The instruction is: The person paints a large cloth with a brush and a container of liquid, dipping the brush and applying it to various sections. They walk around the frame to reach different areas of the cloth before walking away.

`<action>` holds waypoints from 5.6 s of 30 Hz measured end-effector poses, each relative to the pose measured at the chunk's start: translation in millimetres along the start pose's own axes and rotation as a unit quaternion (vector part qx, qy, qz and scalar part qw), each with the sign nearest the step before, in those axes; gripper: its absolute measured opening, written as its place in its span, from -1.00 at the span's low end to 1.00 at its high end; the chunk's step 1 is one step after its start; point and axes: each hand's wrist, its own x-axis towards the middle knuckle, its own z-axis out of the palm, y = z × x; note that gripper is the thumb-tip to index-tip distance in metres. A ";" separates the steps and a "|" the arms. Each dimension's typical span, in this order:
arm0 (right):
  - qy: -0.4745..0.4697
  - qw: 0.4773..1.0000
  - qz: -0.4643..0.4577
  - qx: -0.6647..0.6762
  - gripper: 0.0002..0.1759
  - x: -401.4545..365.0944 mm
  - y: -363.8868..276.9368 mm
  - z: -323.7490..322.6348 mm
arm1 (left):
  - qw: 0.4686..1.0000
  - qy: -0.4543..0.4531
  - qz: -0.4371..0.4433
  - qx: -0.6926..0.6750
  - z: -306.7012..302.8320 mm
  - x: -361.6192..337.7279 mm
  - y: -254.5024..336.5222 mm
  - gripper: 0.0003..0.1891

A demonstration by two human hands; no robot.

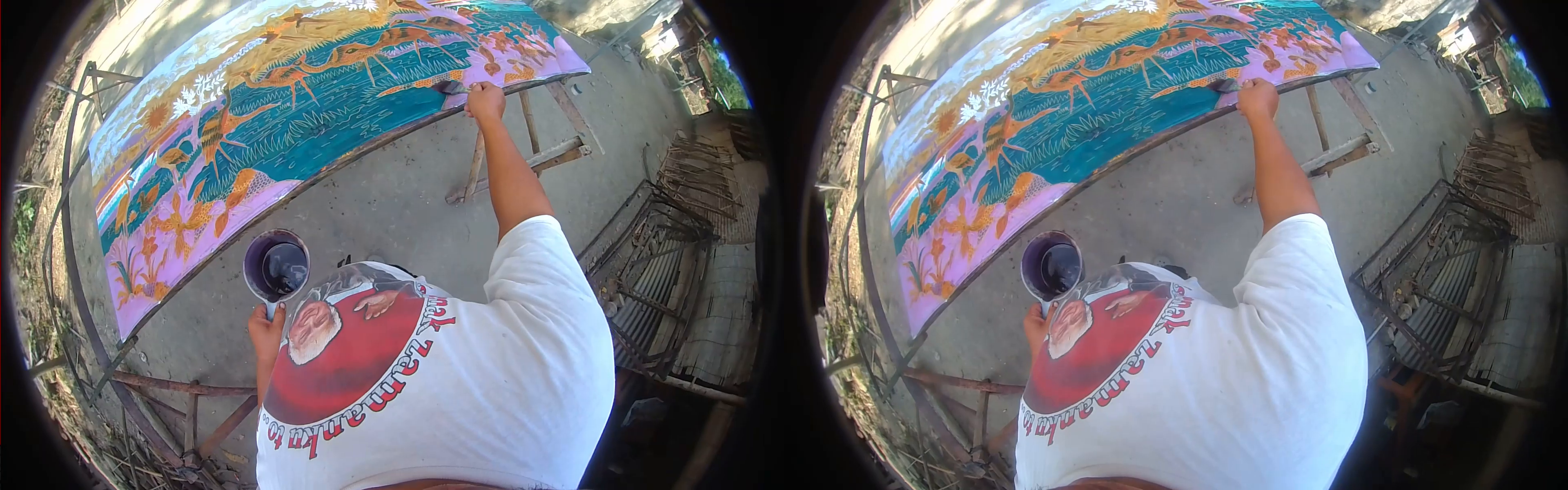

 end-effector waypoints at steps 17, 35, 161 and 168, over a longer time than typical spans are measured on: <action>0.073 0.997 -0.014 -0.020 -0.72 58.0 52.8 -43.9 | 0.999 -0.013 0.023 0.038 16.2 11.0 2.9 -0.61; -0.050 0.955 0.078 0.281 -0.71 -12.0 90.0 -42.3 | 0.989 0.055 -0.124 0.060 16.6 -53.9 55.7 -0.64; -0.288 0.938 0.184 -0.053 -0.64 -670.4 285.2 42.5 | 0.896 0.352 -0.232 -0.136 -211.7 -614.6 -203.3 -0.64; -0.386 0.858 -0.247 -0.233 -0.76 -812.7 204.5 134.0 | 0.911 0.329 -0.200 -0.150 -277.8 -706.1 -244.2 -0.64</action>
